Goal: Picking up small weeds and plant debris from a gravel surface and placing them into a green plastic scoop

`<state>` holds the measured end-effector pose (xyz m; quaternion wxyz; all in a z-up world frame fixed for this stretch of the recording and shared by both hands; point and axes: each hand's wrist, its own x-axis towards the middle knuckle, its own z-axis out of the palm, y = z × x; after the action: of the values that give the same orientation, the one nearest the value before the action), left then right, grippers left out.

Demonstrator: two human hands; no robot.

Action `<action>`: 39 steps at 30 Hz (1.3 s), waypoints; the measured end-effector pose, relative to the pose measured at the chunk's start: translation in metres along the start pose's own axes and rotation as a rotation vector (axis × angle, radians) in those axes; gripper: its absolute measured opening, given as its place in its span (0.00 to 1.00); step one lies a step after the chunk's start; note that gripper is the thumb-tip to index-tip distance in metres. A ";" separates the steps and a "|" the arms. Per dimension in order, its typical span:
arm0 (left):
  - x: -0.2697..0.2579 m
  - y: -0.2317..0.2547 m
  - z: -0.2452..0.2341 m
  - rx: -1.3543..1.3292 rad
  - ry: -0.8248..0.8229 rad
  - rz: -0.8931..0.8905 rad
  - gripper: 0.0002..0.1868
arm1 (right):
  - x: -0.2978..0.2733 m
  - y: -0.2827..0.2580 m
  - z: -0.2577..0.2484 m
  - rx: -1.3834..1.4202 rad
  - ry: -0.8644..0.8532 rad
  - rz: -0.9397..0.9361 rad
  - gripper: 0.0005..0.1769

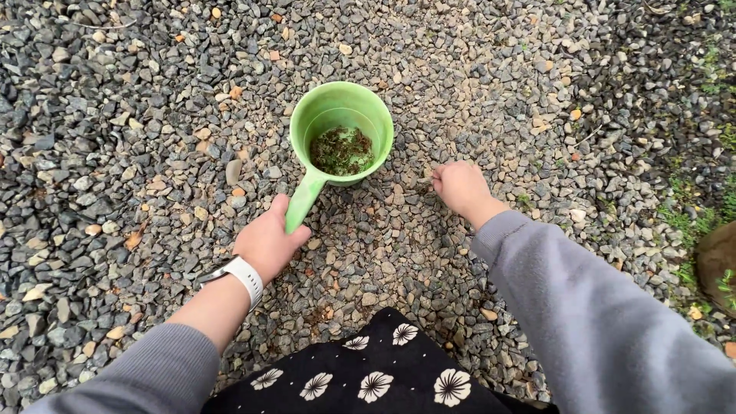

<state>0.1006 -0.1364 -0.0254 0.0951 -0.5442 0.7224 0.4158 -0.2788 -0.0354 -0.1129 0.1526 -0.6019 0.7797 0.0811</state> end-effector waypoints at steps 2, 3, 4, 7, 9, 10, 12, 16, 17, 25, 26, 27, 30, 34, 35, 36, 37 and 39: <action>0.003 -0.001 0.002 0.017 -0.009 0.010 0.23 | -0.007 0.004 -0.012 -0.013 0.013 0.007 0.09; 0.004 -0.001 0.003 0.038 -0.007 0.015 0.23 | -0.012 0.006 -0.017 0.054 0.052 0.029 0.10; 0.005 -0.001 0.004 0.059 -0.005 0.021 0.23 | -0.016 0.007 -0.022 0.121 0.091 0.051 0.10; 0.004 0.004 0.001 0.085 -0.004 0.006 0.24 | -0.048 0.000 -0.023 0.272 0.307 0.018 0.09; 0.004 0.004 0.003 0.100 -0.007 0.002 0.24 | -0.072 -0.010 -0.016 0.327 0.394 0.073 0.08; 0.004 0.005 0.004 0.112 -0.006 0.000 0.25 | -0.083 -0.014 -0.013 0.380 0.483 0.127 0.08; 0.005 0.008 0.000 0.117 0.000 0.005 0.25 | -0.093 -0.009 0.001 0.358 0.406 0.084 0.06; 0.005 0.010 0.002 0.133 0.021 0.026 0.25 | -0.100 0.003 -0.004 0.360 0.342 0.061 0.04; 0.008 0.011 0.005 0.136 0.021 0.032 0.25 | -0.095 0.009 -0.002 0.360 0.346 0.066 0.04; 0.005 0.028 0.022 0.056 0.068 0.019 0.24 | -0.092 0.036 0.035 0.466 0.106 0.365 0.09; 0.005 0.028 0.021 0.057 0.067 0.018 0.24 | -0.088 0.038 0.037 0.468 0.105 0.365 0.09; 0.005 0.028 0.021 0.068 0.061 0.025 0.25 | -0.083 0.039 0.040 0.585 0.198 0.406 0.08; 0.008 0.026 0.017 0.085 0.032 0.044 0.25 | -0.070 0.038 0.048 0.641 0.396 0.376 0.07; 0.007 0.037 0.004 0.126 -0.034 0.046 0.26 | -0.057 0.025 0.060 0.415 0.413 0.172 0.11; 0.006 0.040 0.003 0.127 -0.035 0.045 0.26 | -0.059 0.018 0.052 0.416 0.412 0.172 0.11; 0.004 0.043 0.001 0.174 -0.042 0.061 0.26 | -0.060 0.010 0.045 0.371 0.361 0.189 0.10; 0.003 0.046 0.000 0.222 -0.050 0.077 0.27 | -0.062 0.003 0.038 0.327 0.310 0.205 0.13; 0.002 0.047 0.004 0.263 -0.049 0.101 0.26 | -0.064 -0.001 0.032 0.285 0.311 0.191 0.16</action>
<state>0.0580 -0.1319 -0.0060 0.1622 -0.4794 0.7947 0.3352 -0.2586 0.0327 -0.1211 0.1057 -0.5029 0.8508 -0.1098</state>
